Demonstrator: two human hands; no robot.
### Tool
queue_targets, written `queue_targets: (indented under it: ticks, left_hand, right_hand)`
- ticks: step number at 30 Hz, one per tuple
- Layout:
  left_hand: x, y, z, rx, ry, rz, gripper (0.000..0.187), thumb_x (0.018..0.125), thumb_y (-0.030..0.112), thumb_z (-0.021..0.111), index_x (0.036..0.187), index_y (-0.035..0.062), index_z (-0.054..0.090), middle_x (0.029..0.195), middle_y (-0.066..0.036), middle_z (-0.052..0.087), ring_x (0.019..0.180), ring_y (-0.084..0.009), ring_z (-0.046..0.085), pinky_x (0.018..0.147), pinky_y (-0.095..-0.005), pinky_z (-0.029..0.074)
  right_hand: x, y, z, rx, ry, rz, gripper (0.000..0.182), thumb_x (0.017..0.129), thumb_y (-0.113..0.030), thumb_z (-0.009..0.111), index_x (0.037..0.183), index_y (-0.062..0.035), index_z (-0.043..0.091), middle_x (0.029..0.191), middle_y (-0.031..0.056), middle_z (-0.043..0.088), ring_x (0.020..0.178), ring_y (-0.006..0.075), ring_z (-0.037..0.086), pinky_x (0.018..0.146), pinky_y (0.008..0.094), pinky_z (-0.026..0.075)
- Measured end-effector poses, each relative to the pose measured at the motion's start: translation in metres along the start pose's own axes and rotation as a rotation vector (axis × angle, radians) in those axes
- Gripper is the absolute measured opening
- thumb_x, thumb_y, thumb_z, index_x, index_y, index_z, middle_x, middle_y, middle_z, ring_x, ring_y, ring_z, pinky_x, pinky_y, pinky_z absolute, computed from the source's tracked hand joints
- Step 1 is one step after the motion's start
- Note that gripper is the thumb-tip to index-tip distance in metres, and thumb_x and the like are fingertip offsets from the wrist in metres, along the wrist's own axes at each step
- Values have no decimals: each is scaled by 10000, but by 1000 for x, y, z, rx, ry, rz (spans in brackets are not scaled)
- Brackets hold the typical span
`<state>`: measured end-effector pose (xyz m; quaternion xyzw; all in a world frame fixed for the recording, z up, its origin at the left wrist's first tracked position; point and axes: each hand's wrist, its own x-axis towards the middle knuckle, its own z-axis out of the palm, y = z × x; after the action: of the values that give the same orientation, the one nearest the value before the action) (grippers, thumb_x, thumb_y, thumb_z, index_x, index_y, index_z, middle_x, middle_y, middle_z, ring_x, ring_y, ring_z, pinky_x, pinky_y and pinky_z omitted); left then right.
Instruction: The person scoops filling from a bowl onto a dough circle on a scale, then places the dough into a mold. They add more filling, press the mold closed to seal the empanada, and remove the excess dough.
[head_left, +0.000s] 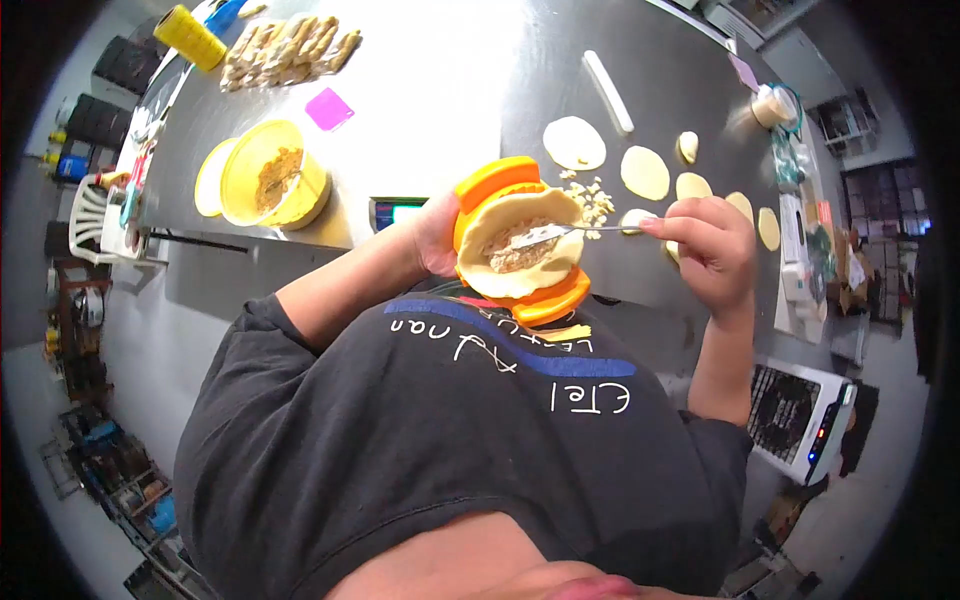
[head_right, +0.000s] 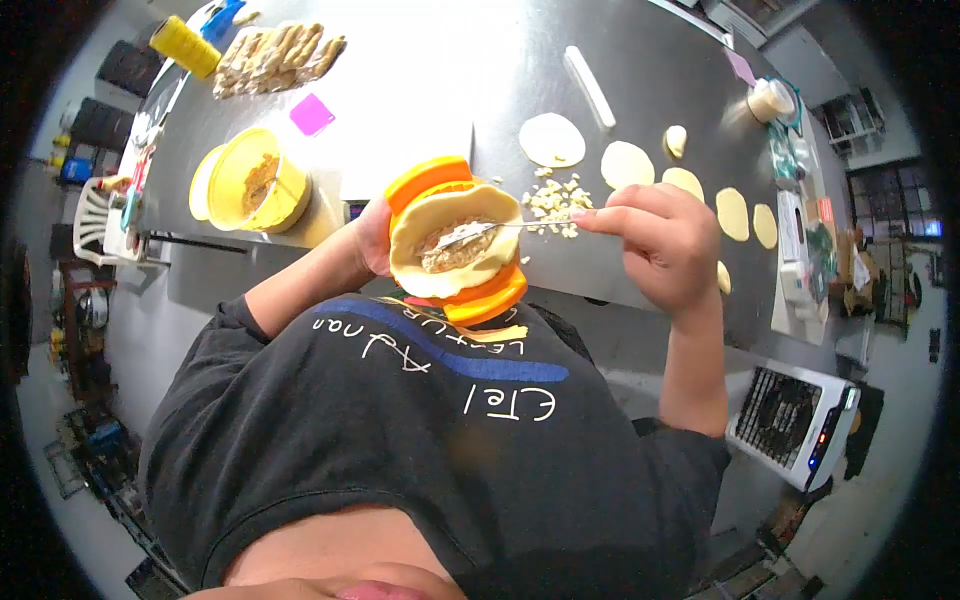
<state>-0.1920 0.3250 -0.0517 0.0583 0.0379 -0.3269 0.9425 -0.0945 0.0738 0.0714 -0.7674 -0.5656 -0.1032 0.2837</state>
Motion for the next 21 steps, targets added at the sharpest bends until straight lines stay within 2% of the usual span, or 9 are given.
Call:
queue_targets:
  ticks: [2,8,12,14,17,18,20,21]
  left_hand:
    - [-16,8,5,47,25,56,510,919,455,336,1157,52,538,1144,-130,581,1026,-255,576,908,-418,457]
    - [-83,46,-19,-1,-28,202,496,924,438,344,1135,37,547,1111,-143,596,984,-258,597,870,-412,487]
    - [-145,80,-22,20,-65,290,504,925,439,343,1163,36,532,1149,-148,576,1011,-262,586,882,-411,481]
    - [-180,99,-37,9,-112,340,526,920,455,347,1198,39,510,1194,-146,551,1059,-263,562,915,-416,458]
    - [-240,121,-53,47,-169,519,582,905,471,394,1315,57,394,1321,-156,441,1188,-285,467,1015,-443,361]
    - [-266,127,-57,130,-122,632,573,908,452,403,1317,52,392,1312,-161,449,1184,-287,471,1008,-446,368]
    - [-316,144,-59,142,-38,751,573,914,444,384,1325,44,380,1310,-172,448,1185,-293,469,998,-449,379]
    - [-343,151,-64,122,23,797,579,910,446,382,1316,33,386,1310,-171,448,1185,-301,465,1005,-459,367]
  right_hand:
    - [18,-3,20,83,-45,-26,316,572,72,552,784,-110,699,675,49,604,554,192,538,488,298,394]
    - [87,-22,70,123,-35,-108,321,572,63,553,786,-125,700,675,40,598,549,199,525,489,299,390]
    - [144,-45,126,123,-126,-146,342,544,62,533,778,-123,700,684,51,602,579,205,539,509,302,407]
    - [178,-62,148,160,-96,-171,337,548,74,521,770,-107,698,687,61,601,603,206,557,526,301,422]
    - [227,-78,180,263,-30,-74,319,582,108,488,777,-47,687,698,100,598,624,221,577,561,304,447]
    - [245,-86,193,236,-25,22,332,640,87,467,842,-63,684,729,102,601,659,221,577,594,291,450]
    - [277,-104,223,130,-145,240,317,721,6,467,917,-117,682,799,103,627,764,229,604,667,305,469]
    - [291,-108,242,132,-145,240,317,721,6,467,917,-117,682,799,103,627,764,229,604,667,305,469]
